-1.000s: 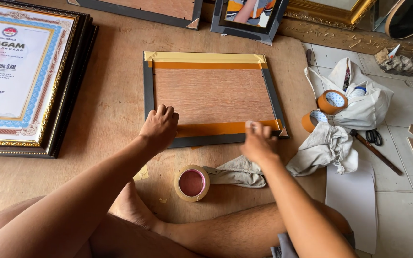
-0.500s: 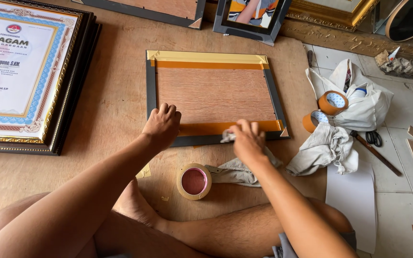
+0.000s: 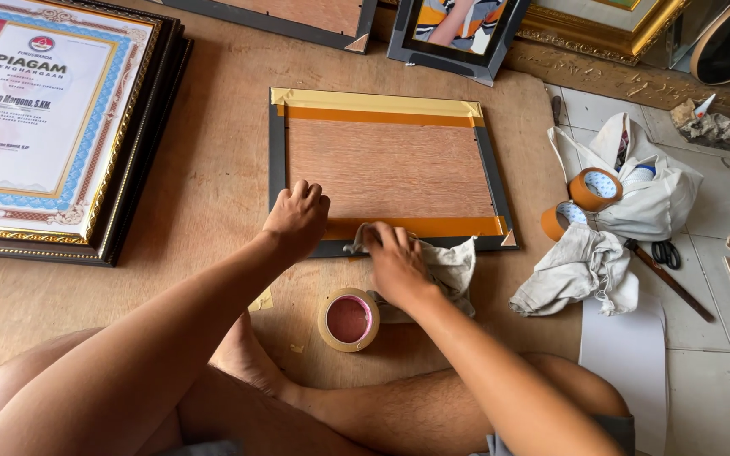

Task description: Applying adhesive tape to the back of a picture frame and smoothing it with a cloth

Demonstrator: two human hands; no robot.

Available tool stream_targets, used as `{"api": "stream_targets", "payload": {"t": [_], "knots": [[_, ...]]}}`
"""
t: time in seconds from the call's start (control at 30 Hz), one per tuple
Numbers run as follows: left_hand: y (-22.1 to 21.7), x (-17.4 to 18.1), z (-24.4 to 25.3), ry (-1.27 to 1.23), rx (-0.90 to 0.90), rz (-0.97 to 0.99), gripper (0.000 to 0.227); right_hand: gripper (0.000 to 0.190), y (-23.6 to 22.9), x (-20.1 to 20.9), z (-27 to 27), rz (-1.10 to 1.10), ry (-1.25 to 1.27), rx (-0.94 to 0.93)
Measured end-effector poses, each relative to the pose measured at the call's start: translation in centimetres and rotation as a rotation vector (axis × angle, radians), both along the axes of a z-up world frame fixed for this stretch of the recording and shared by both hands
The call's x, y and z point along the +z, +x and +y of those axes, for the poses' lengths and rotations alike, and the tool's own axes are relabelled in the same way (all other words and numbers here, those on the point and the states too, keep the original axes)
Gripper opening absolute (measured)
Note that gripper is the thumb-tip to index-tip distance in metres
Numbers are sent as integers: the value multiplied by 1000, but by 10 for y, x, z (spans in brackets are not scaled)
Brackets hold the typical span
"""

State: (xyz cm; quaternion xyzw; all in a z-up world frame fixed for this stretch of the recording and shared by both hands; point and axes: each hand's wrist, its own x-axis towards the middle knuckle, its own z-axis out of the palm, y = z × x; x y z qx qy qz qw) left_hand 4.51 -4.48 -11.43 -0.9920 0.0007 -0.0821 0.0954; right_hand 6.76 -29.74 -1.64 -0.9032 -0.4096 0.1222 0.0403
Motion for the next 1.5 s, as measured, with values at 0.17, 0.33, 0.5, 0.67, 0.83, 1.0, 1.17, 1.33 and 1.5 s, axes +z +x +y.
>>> {"api": "stream_targets", "payload": {"t": [0.17, 0.33, 0.5, 0.67, 0.83, 1.0, 1.17, 1.33, 1.5], "knots": [[-1, -4, 1, -14, -11, -18, 37, 79, 43, -28, -22, -62, -183, -275], [-2, 3, -4, -21, -1, -28, 34, 71, 46, -34, -17, -122, -267, -423], [5, -5, -2, -46, -3, -65, 42, 67, -6, -3, 38, -23, -78, -47], [4, -1, -2, -57, 41, -6, 47, 72, -3, -17, 45, -19, -126, 8], [6, 34, 21, -150, 94, 178, 65, 76, 13, -54, 44, -41, -195, -17], [-36, 162, 53, -160, 41, 331, 86, 81, 8, -65, 41, -192, -220, 25], [-90, 203, 107, -566, 193, 566, 90, 94, 22, -70, 47, -73, -284, -9], [-100, 139, 135, -892, 359, 546, 83, 103, 6, -33, 54, 18, -361, -51], [-89, 109, 136, -811, 190, 402, 57, 105, 2, -18, 52, 68, -357, -50]]}}
